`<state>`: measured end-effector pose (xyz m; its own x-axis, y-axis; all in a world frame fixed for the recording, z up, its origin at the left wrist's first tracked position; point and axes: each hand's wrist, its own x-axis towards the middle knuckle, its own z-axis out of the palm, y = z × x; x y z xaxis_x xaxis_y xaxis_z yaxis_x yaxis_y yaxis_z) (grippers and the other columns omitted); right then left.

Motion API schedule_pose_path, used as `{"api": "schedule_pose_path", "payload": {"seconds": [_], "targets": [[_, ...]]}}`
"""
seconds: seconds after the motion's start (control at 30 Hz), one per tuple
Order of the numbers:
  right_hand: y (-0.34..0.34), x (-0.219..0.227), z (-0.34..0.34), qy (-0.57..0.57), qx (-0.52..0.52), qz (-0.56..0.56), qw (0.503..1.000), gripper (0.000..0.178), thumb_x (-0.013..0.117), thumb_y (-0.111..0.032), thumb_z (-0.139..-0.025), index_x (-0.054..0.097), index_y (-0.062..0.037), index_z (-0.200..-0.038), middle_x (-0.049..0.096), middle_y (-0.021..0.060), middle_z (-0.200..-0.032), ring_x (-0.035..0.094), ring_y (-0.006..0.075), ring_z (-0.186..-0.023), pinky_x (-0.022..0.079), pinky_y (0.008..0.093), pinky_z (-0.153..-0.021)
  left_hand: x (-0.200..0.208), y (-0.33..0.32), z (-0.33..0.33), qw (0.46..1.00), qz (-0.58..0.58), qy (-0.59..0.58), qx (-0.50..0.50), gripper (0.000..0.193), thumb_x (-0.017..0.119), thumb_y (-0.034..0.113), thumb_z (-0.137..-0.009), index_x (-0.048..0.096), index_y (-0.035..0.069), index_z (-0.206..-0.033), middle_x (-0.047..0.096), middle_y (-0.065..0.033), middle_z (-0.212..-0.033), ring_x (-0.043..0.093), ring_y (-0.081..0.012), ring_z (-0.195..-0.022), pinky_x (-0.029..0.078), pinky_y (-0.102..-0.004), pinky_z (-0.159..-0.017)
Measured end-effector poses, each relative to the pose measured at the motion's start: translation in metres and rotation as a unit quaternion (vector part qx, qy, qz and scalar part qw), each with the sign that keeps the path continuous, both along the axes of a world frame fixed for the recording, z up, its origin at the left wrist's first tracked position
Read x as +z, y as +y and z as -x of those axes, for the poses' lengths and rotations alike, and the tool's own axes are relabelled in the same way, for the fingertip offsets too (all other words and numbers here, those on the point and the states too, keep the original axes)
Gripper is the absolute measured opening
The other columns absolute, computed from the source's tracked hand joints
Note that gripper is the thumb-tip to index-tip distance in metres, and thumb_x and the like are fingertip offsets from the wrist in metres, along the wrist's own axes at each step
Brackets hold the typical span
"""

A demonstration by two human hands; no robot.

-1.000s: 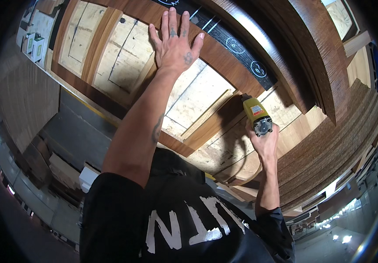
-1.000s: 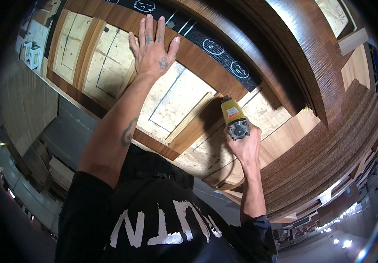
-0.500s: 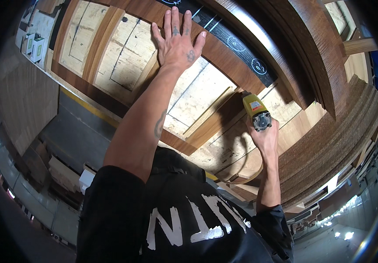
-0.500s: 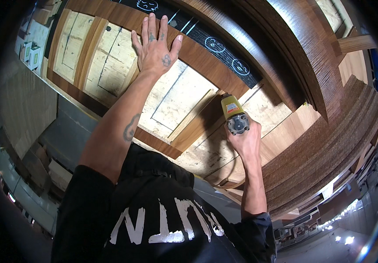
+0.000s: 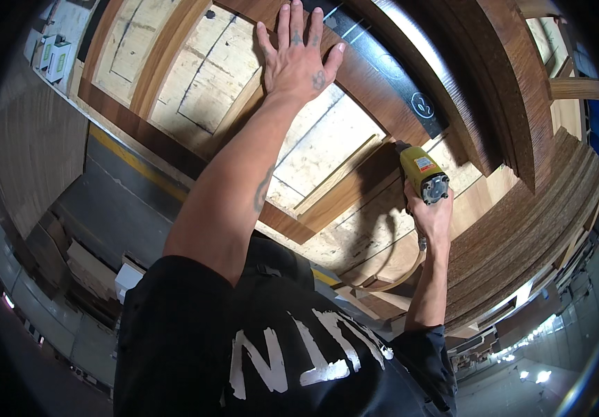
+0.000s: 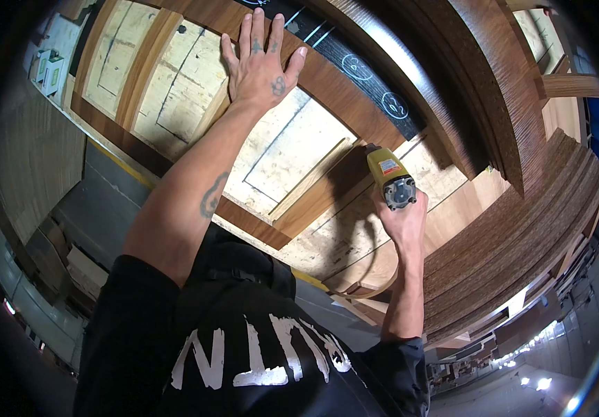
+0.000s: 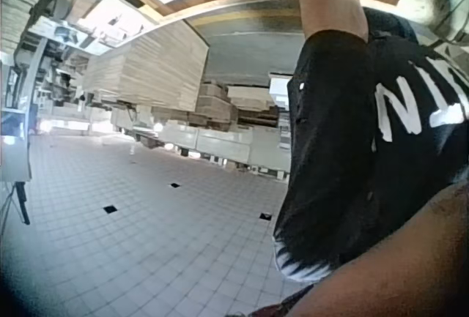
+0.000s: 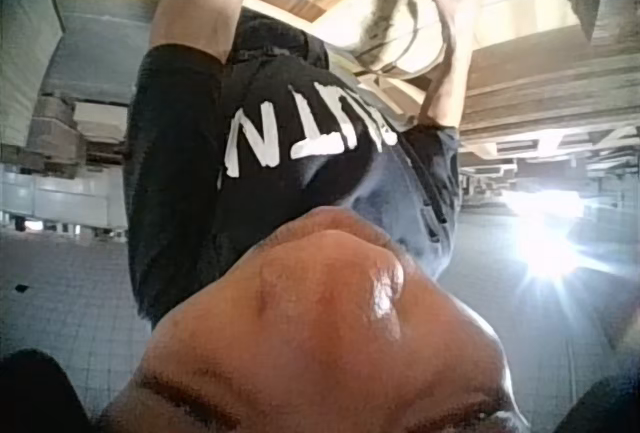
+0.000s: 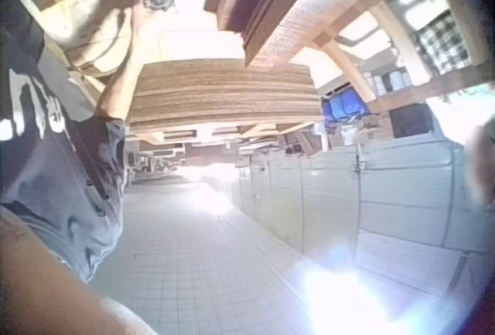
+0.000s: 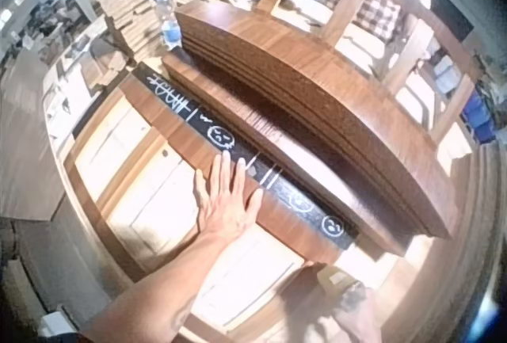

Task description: The person assembles a wooden frame on a workbench using a pneumatic nail gun. They position wooden strips, drive nails to join them, and flip the frame to continue assembly. Another person works nearby on similar pieces.

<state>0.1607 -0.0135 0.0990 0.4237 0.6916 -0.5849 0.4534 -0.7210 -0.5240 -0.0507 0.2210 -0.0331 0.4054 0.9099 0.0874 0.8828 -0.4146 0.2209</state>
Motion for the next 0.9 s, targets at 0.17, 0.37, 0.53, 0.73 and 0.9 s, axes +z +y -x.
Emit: {"api": "schedule_pose_path", "payload": {"seconds": [0.17,0.37,0.53,0.73,0.9], "targets": [[0.006,0.005,0.002,-0.019,0.000,0.039,0.999,0.026,0.075,-0.017,-0.080,0.073,0.0056,-0.092,0.073,0.0199,-0.076,0.074,0.0273,-0.070,0.057,0.0377,-0.067,0.012,-0.001,-0.005,0.999,0.026,0.040,0.014,0.078,0.040,0.055,-0.101,0.030,0.006,-0.160,0.017,-0.0208,-0.169,0.011,-0.0327,-0.158,0.001,-0.0629,-0.123],[0.009,0.006,0.002,-0.014,0.009,0.038,0.999,0.026,0.074,-0.018,-0.080,0.073,0.0051,-0.093,0.073,0.0205,-0.077,0.075,0.0286,-0.073,0.057,0.0383,-0.068,0.012,-0.001,-0.003,0.999,0.031,0.039,0.017,0.078,0.039,0.056,-0.102,0.029,0.006,-0.161,0.016,-0.0202,-0.170,0.010,-0.0319,-0.159,0.000,-0.0623,-0.124],[0.005,0.002,0.001,-0.014,0.005,0.025,1.000,0.026,0.074,-0.018,-0.081,0.073,0.0046,-0.093,0.073,0.0197,-0.077,0.074,0.0282,-0.072,0.057,0.0382,-0.069,0.012,-0.001,-0.004,0.999,0.028,0.037,0.018,0.078,0.039,0.056,-0.102,0.029,0.006,-0.161,0.016,-0.0204,-0.170,0.009,-0.0321,-0.159,0.000,-0.0620,-0.124],[0.005,0.005,0.000,-0.024,0.028,0.020,0.999,0.030,0.075,-0.020,-0.085,0.071,0.0058,-0.099,0.071,0.0109,-0.075,0.067,0.0171,-0.066,0.053,0.0329,-0.062,0.008,0.001,-0.004,0.999,0.022,0.022,0.012,0.077,0.036,0.058,-0.102,0.028,0.009,-0.162,0.017,-0.0190,-0.170,0.009,-0.0321,-0.159,0.000,-0.0621,-0.124],[0.011,0.012,0.003,-0.011,-0.005,0.047,0.999,0.024,0.074,-0.017,-0.080,0.073,0.0048,-0.091,0.074,0.0192,-0.079,0.074,0.0275,-0.073,0.057,0.0384,-0.069,-0.011,0.000,0.001,1.000,-0.006,0.016,0.004,0.079,0.031,0.065,-0.102,0.024,0.017,-0.164,0.015,-0.0167,-0.171,0.006,-0.0310,-0.159,-0.001,-0.0628,-0.124]]}}
